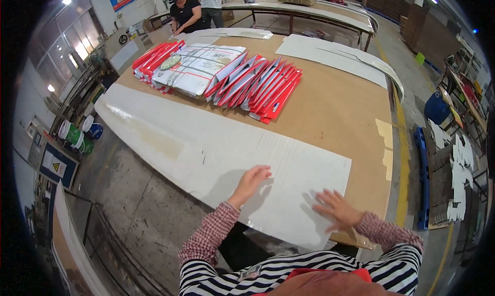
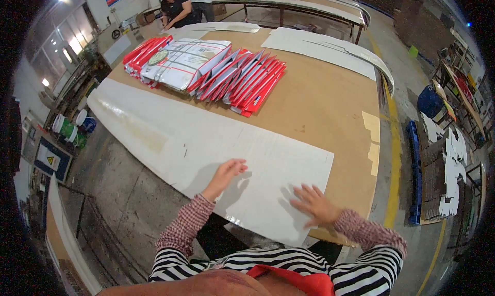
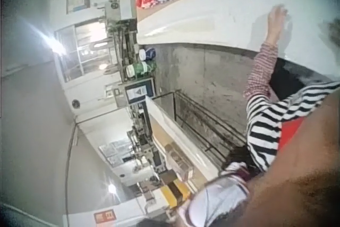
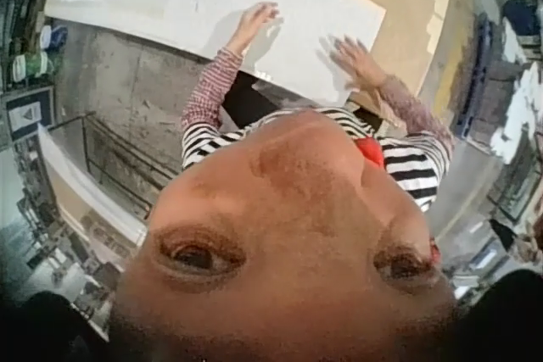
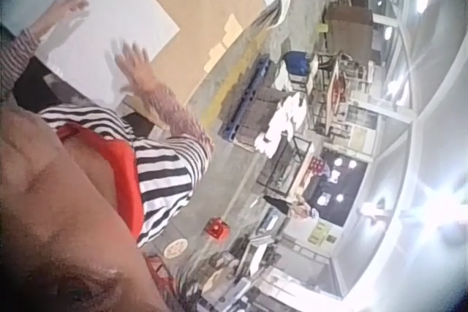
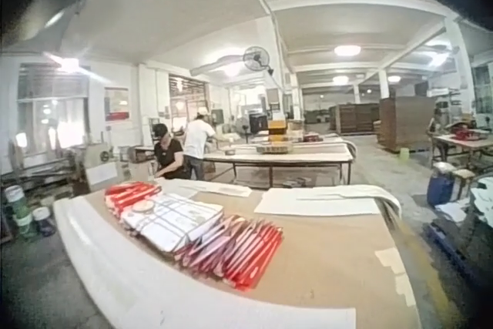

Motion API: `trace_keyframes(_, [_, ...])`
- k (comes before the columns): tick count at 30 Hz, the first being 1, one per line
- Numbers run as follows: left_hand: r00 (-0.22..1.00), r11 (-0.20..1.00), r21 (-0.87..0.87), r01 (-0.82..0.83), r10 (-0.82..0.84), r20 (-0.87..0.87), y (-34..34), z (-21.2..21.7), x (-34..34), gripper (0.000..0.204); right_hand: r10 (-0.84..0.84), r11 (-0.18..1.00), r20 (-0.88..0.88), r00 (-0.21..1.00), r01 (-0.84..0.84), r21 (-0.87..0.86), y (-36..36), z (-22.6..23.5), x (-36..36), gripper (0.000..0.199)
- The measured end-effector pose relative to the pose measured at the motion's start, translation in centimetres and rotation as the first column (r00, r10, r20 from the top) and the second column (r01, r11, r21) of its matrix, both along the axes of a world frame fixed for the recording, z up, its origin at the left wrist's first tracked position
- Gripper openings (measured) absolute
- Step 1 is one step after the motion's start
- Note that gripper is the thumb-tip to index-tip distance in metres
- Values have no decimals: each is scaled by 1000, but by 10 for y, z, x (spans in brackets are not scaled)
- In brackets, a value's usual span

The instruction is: The recorder is repeatedly folding and stacking red and white cardboard folders on a large industrial workbench.

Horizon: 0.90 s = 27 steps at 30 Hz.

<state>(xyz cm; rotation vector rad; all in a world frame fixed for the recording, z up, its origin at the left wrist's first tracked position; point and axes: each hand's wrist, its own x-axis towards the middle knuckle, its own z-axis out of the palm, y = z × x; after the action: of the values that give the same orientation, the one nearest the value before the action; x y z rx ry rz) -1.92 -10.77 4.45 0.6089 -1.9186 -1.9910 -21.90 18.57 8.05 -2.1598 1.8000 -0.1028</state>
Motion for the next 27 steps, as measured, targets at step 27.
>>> trace_keyframes(27, [944,241,-933,268,-256,206,135,64,3,81,-608,598,128,784,558,-576,163,10,5,38])
